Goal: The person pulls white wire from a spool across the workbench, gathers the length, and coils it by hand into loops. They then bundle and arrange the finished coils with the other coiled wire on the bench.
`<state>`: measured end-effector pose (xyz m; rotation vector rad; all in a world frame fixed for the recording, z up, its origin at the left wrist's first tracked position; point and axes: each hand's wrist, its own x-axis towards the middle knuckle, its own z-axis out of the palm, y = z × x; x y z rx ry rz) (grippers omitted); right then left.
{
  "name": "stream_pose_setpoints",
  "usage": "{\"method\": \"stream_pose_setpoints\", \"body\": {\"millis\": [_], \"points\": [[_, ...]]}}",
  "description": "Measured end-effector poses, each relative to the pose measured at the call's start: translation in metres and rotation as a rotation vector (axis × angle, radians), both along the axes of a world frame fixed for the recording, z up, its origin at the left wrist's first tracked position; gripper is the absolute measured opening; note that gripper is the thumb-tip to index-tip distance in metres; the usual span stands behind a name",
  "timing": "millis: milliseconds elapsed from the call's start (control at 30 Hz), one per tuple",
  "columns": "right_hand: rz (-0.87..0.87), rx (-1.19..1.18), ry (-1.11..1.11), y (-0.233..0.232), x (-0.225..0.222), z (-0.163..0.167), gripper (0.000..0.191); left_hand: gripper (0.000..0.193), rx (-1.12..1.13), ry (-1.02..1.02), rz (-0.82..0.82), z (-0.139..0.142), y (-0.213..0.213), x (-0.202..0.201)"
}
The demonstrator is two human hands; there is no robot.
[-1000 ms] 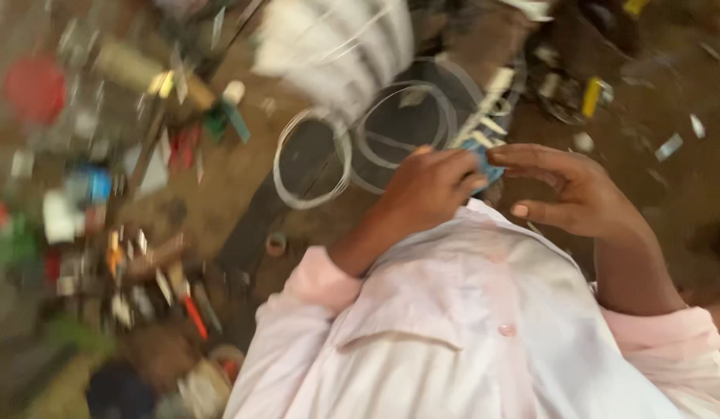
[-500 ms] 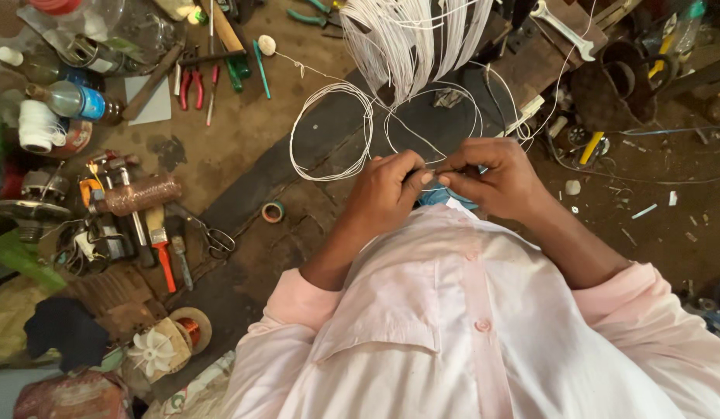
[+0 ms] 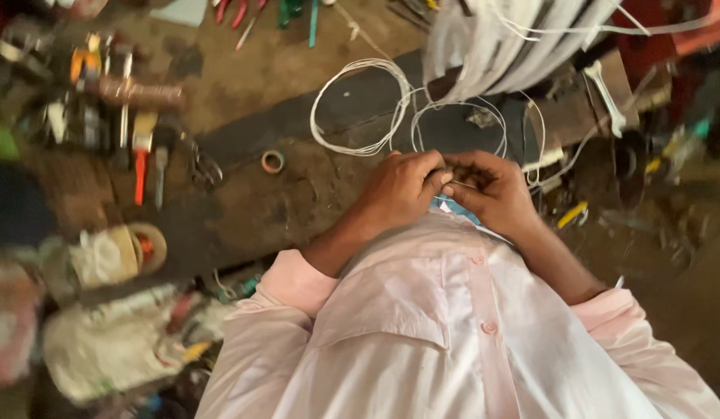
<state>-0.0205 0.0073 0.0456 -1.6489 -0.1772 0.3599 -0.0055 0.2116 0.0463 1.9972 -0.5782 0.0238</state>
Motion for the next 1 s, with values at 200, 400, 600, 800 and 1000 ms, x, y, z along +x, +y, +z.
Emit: {"method": "stream_pose_setpoints", "body": {"millis": [200, 400, 600, 800, 1000], "points": [[0.302, -0.263, -0.421, -0.023, 0.023, -0.013, 0.009, 0.022, -0.069, 0.174, 0.235, -0.039, -0.005, -0.039], [0.337, -0.086, -0.304, -0.052, 0.04, -0.024, 0.007, 0.028, -0.286, 0.262, 1.256, -0.182, 0.068, -0.149], [0.432, 0.085, -0.12, -0.075, 0.045, -0.053, 0.006, 0.074, -1.168, 0.585, 2.012, -0.248, 0.133, -0.365], [0.505, 0.155, -0.184, -0.071, 0.044, -0.056, 0.012, 0.087, -1.456, 0.519, 2.014, -0.241, 0.12, -0.408], [0.303, 0.087, -0.322, -0.082, 0.046, -0.034, 0.01, 0.035, -0.72, 0.43, 1.638, -0.248, 0.102, -0.266]]}}
